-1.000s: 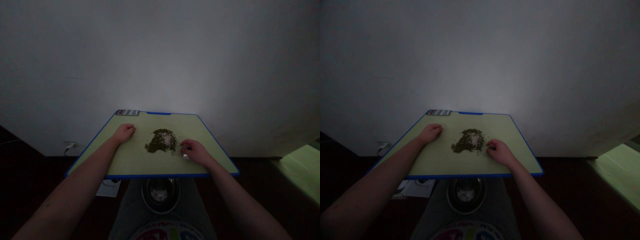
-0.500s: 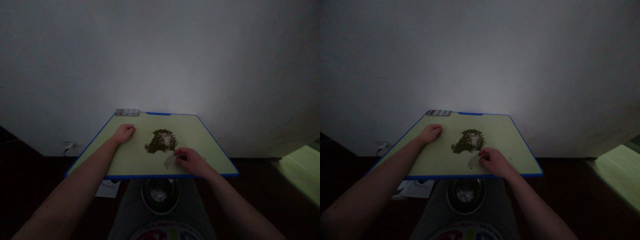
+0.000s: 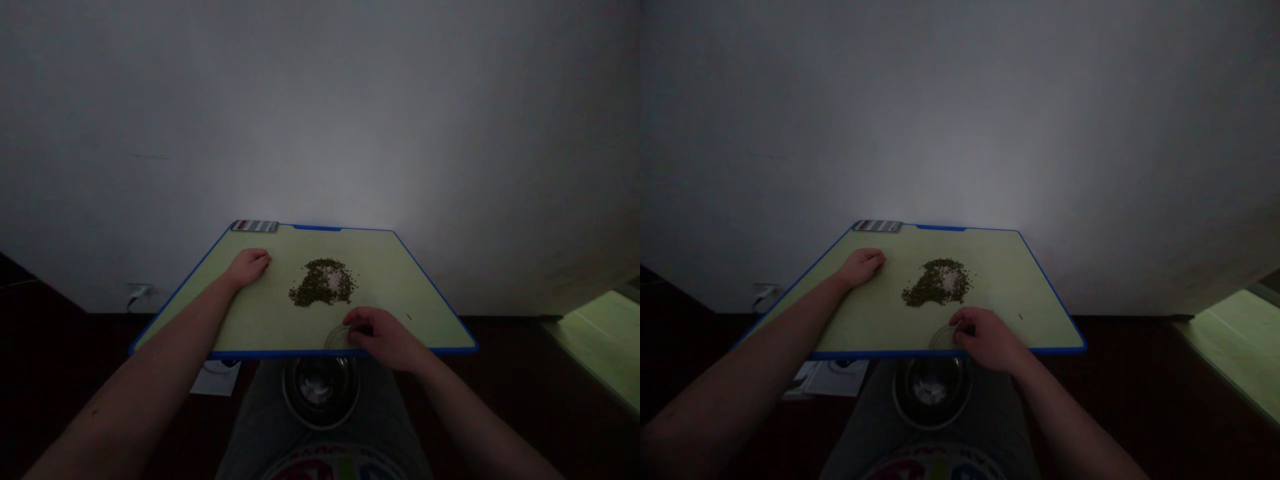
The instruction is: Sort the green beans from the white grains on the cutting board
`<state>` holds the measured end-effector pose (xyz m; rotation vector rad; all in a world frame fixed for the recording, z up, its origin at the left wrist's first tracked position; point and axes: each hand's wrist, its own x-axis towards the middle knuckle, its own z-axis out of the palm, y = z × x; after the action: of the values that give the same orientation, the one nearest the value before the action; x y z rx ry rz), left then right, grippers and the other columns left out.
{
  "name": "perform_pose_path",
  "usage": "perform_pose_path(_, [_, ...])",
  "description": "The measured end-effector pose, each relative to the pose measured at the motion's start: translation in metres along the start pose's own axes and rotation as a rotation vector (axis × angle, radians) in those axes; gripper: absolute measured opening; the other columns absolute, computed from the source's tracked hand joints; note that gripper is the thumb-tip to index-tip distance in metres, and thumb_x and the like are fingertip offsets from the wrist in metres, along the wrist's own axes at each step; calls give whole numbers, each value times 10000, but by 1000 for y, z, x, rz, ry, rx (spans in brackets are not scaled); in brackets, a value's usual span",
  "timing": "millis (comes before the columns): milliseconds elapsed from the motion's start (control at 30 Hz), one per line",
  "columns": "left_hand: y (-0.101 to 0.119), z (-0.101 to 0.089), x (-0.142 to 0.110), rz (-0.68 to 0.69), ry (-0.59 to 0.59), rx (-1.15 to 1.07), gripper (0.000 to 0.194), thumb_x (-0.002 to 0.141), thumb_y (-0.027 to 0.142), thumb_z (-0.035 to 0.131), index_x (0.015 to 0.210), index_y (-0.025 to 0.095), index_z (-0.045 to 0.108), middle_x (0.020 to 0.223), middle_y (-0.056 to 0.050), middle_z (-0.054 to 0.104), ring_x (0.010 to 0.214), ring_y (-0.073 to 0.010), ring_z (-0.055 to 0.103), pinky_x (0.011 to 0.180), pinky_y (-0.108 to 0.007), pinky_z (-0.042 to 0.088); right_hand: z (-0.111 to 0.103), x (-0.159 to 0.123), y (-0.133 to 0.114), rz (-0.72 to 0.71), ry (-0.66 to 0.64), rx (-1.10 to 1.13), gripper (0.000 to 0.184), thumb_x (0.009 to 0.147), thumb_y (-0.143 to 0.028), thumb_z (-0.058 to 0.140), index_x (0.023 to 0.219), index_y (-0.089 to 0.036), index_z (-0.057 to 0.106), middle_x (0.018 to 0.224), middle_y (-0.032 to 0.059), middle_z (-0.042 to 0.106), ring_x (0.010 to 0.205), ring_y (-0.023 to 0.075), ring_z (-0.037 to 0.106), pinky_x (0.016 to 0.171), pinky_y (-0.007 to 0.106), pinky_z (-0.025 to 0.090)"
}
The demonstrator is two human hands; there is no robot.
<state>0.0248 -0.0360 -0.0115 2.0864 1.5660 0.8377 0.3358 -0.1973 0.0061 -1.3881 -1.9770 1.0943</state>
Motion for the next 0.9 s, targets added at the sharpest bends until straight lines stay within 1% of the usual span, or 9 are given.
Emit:
perform_pose_path(67, [0,0,-1,-4,1,7,271,715,347,404,514,173,452,453,35,394,493,-119,392,486,-240,281,-3,1,3,2,18,0,212,721,-184,528,928,-192,577,765,14,665,672,134,594,582,226,425])
perform_pose_path(133, [0,0,-2,6,9,17,269,713,341,403,511,173,457,449,34,398,496,-119,392,489,-240,282,-10,5,9,9,67,-26,213,722,-209,536,929,-191,579,755,14,662,661,137,588,570,228,419])
perform_pose_path(233, [-3,-1,-4,17,14,16,274,719,342,400,509,174,454,448,33,396,497,-120,392,492,-241,285,-26,15,26,17,189,-80,238,718,-219,532,947,-178,581,730,16,647,651,138,577,572,234,412])
perform_pose_path(300, [-5,-1,-6,22,13,21,278,723,345,400,507,176,447,450,33,396,501,-122,395,493,-244,284,-36,22,38,45,278,-134,234,703,-233,545,925,-169,584,681,8,629,601,133,559,544,232,397])
perform_pose_path(400, [-7,0,-6,34,9,21,281,727,348,399,507,178,444,446,32,392,506,-126,395,488,-244,279,-47,30,51,74,341,-149,228,698,-224,532,913,-163,575,646,0,616,538,116,528,503,220,373])
perform_pose_path(500, [-9,1,-6,38,10,22,272,724,340,397,512,177,450,448,31,400,507,-126,396,485,-242,279,-50,36,56,96,345,-171,233,687,-216,532,909,-165,581,636,1,620,516,111,520,495,217,369])
perform_pose_path(600, [-8,2,-6,21,8,21,270,722,339,394,516,176,459,449,30,404,500,-125,398,486,-243,283,-47,40,56,94,330,-192,241,681,-226,539,909,-169,593,635,3,624,534,119,533,496,219,371])
perform_pose_path(733, [-7,1,-6,16,14,10,281,721,358,398,516,176,459,445,33,397,503,-124,399,492,-243,288,-41,41,53,72,294,-175,249,690,-227,528,924,-168,591,656,6,634,550,121,545,501,220,376])
perform_pose_path(900, [-5,0,-7,21,6,-3,290,723,369,396,513,176,448,447,35,398,488,-117,387,488,-244,283,-35,36,46,47,255,-150,244,697,-213,530,929,-162,586,678,12,650,592,129,574,540,226,398])
